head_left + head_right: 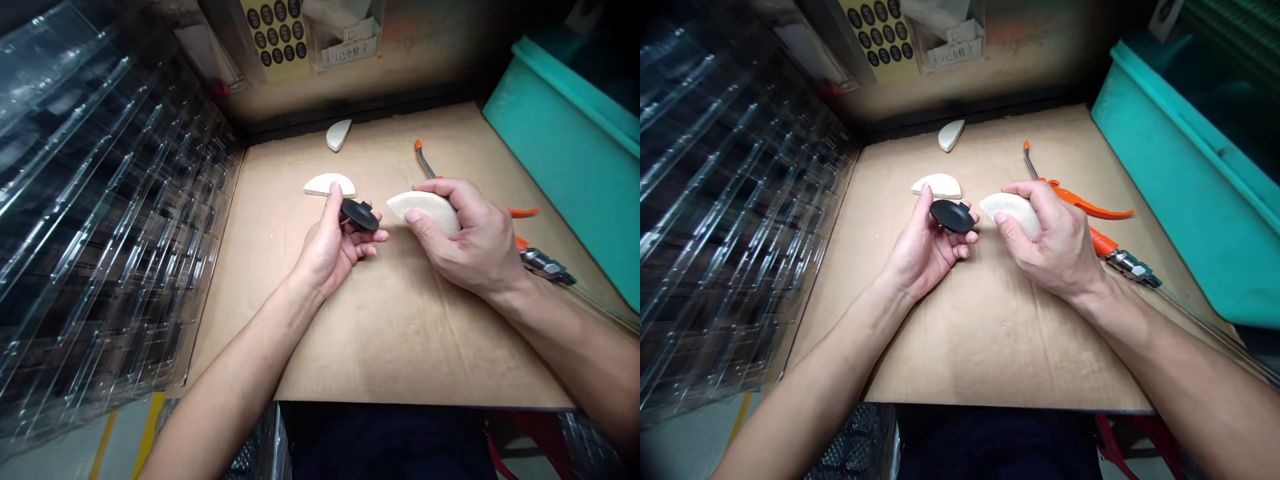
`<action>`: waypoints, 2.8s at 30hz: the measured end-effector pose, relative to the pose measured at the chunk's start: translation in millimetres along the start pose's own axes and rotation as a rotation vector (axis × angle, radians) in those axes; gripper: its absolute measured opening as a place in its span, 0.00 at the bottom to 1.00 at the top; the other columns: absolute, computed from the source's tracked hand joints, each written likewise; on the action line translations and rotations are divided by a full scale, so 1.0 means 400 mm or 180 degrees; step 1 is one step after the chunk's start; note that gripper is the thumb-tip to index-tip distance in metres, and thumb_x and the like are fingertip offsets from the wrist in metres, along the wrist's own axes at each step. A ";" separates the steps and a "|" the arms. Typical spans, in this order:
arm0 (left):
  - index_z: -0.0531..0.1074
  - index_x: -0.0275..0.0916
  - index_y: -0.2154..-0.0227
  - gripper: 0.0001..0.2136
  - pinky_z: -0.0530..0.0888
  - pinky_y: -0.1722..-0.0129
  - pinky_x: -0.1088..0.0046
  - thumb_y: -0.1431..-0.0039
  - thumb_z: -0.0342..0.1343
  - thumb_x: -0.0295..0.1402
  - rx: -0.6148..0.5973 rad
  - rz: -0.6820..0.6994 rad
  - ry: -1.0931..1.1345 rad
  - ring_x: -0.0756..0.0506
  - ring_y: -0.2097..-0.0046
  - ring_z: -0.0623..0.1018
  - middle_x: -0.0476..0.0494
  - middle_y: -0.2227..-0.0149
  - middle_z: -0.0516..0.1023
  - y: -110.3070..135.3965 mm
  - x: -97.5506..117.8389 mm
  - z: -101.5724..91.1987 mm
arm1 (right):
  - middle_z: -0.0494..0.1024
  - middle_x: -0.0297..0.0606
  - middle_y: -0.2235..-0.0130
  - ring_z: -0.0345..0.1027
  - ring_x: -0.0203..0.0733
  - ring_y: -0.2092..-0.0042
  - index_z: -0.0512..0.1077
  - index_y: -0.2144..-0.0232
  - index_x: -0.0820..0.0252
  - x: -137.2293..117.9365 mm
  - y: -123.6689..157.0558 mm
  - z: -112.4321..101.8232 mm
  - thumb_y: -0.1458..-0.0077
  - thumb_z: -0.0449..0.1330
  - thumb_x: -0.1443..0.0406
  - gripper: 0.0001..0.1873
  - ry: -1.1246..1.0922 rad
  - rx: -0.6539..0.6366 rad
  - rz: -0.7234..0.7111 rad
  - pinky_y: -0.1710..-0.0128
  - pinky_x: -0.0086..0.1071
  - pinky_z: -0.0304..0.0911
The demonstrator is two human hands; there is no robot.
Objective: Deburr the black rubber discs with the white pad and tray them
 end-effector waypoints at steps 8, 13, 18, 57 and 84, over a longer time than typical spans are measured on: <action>0.73 0.34 0.60 0.26 0.67 0.79 0.78 0.34 0.53 0.58 0.0099 0.0217 -0.0136 0.52 0.77 0.74 0.46 0.71 0.76 -0.003 -0.011 0.001 | 0.81 0.40 0.55 0.77 0.44 0.59 0.74 0.48 0.61 -0.045 0.007 0.008 0.35 0.63 0.63 0.15 -0.0332 -0.0244 -0.0555 0.58 0.34 0.71; 0.74 0.33 0.61 0.27 0.66 0.80 0.78 0.34 0.53 0.58 0.0034 0.0193 -0.0176 0.53 0.78 0.73 0.46 0.72 0.76 -0.005 -0.014 0.004 | 0.80 0.43 0.53 0.76 0.47 0.56 0.73 0.46 0.63 -0.033 0.008 0.025 0.34 0.60 0.64 0.16 -0.0327 -0.0439 -0.0689 0.56 0.37 0.70; 0.75 0.33 0.61 0.24 0.68 0.79 0.78 0.31 0.52 0.53 0.0057 0.0145 -0.0141 0.52 0.77 0.74 0.45 0.72 0.76 -0.006 -0.015 0.000 | 0.81 0.44 0.53 0.76 0.50 0.57 0.74 0.47 0.63 -0.019 0.005 0.026 0.33 0.58 0.61 0.17 0.0007 -0.0411 -0.0398 0.57 0.41 0.70; 0.75 0.33 0.59 0.22 0.69 0.79 0.77 0.30 0.51 0.51 -0.0050 0.0277 -0.0339 0.51 0.77 0.74 0.45 0.73 0.75 -0.001 -0.020 0.008 | 0.81 0.36 0.63 0.76 0.42 0.66 0.76 0.51 0.58 -0.019 -0.003 0.021 0.35 0.63 0.55 0.16 -0.1295 -0.1139 0.0874 0.66 0.33 0.71; 0.74 0.31 0.60 0.23 0.72 0.78 0.75 0.29 0.51 0.50 -0.0197 0.0190 -0.0193 0.51 0.76 0.75 0.43 0.69 0.76 -0.009 -0.013 -0.005 | 0.81 0.39 0.57 0.75 0.44 0.61 0.76 0.49 0.60 -0.009 0.007 0.021 0.37 0.62 0.56 0.19 -0.0466 -0.0664 0.0452 0.65 0.33 0.69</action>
Point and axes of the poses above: each hand's wrist, its own y-axis away from the middle knuckle, its own z-axis out of the palm, x = y × z, the point moved 2 cm from there along -y, towards the middle knuckle
